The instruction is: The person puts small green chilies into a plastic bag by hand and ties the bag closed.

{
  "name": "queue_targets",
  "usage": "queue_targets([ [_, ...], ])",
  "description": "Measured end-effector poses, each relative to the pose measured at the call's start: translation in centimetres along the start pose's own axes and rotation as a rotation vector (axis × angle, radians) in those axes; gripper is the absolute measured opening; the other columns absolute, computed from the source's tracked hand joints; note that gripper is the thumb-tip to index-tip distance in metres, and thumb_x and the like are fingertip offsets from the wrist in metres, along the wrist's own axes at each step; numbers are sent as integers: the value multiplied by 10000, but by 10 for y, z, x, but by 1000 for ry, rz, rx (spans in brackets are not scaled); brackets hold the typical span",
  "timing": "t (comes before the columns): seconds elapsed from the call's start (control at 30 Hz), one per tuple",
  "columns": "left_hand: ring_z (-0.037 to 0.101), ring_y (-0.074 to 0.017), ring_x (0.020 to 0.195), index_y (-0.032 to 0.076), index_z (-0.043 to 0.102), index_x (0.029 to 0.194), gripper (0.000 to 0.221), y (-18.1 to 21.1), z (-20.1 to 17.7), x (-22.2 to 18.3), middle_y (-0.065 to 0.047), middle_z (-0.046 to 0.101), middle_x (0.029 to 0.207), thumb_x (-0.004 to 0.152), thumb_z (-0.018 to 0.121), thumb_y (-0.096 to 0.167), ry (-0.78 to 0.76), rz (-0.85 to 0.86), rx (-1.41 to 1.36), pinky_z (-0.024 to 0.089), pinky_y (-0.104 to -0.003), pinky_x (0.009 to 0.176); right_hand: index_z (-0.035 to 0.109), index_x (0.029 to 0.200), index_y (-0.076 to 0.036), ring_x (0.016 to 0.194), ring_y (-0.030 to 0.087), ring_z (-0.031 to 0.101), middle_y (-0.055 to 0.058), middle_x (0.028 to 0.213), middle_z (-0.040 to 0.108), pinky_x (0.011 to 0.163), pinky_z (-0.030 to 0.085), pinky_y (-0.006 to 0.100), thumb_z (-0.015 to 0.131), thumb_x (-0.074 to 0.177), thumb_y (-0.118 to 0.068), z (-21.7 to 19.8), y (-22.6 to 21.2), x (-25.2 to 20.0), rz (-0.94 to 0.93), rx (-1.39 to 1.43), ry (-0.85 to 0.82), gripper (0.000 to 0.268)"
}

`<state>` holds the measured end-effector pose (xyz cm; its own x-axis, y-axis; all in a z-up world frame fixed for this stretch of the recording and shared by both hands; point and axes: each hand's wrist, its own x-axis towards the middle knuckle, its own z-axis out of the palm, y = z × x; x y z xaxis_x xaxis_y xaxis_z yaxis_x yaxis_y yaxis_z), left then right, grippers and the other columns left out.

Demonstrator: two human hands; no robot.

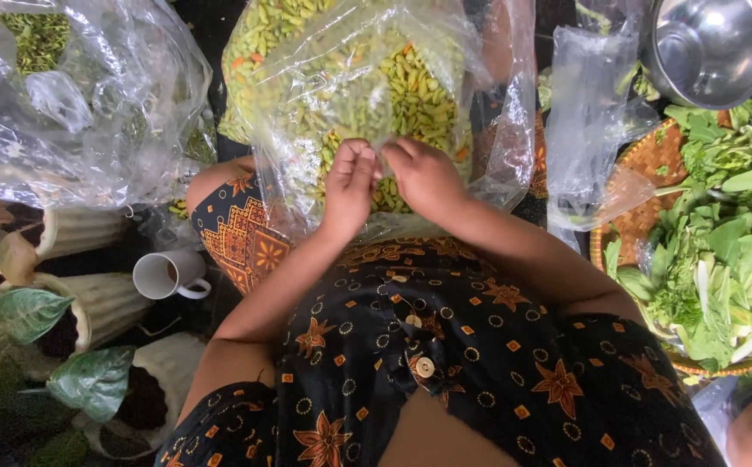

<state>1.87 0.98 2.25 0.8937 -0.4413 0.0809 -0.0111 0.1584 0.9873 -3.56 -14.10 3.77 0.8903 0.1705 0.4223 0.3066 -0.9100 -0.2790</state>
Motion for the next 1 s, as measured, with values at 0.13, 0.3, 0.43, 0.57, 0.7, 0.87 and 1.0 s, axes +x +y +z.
queue_targets([
  [0.13,551,-125,617,33,577,1040,112,14,1,-8,-90,618,779,1070,475,68,-49,179,156,448,-244,519,692,1036,-67,902,218,713,88,977,663,726,599,331,694,947,-79,-12,5,9,-99,-201,-44,90],
  [0.3,489,-327,1285,79,535,1437,691,37,-26,6,-183,593,1354,868,856,302,-99,414,784,359,-497,1137,725,953,-50,907,188,683,80,896,653,798,533,305,782,870,-71,-55,-6,30,-185,-331,81,103],
  [0.43,306,-359,1501,175,-18,1651,1355,29,-44,22,-81,411,1536,802,991,487,-321,521,1135,-38,-624,1295,711,1205,-59,1137,318,648,137,1211,711,1078,455,464,771,819,-84,-53,-10,36,-183,-156,-318,392],
  [0.57,738,-303,1091,109,455,1422,685,25,-44,33,4,788,1046,878,864,180,-185,564,977,101,-536,1273,721,926,-83,1053,234,692,52,1020,766,1232,313,528,735,959,42,-78,-18,64,-238,540,-142,130],
  [0.7,661,-281,1254,172,626,1231,516,5,-68,38,-33,718,1285,788,888,220,-57,494,849,91,-524,1244,626,1075,44,1032,294,689,193,1064,695,990,602,354,615,994,178,-58,25,77,17,702,54,157],
  [0.87,665,-339,1253,152,418,1393,723,10,-72,30,-37,758,1179,821,846,262,-51,429,793,184,-577,1246,113,1627,-266,1545,340,-76,155,1702,-64,1244,-34,580,793,780,-512,-44,-7,86,526,98,-1051,1114],
  [1.0,603,-345,1303,168,367,1448,781,9,-70,24,-55,717,1206,828,843,162,-45,333,701,180,-572,1257,85,1627,-245,1536,351,-9,198,1675,15,1238,61,594,821,735,-563,-28,-22,66,413,135,-1057,1200],
])
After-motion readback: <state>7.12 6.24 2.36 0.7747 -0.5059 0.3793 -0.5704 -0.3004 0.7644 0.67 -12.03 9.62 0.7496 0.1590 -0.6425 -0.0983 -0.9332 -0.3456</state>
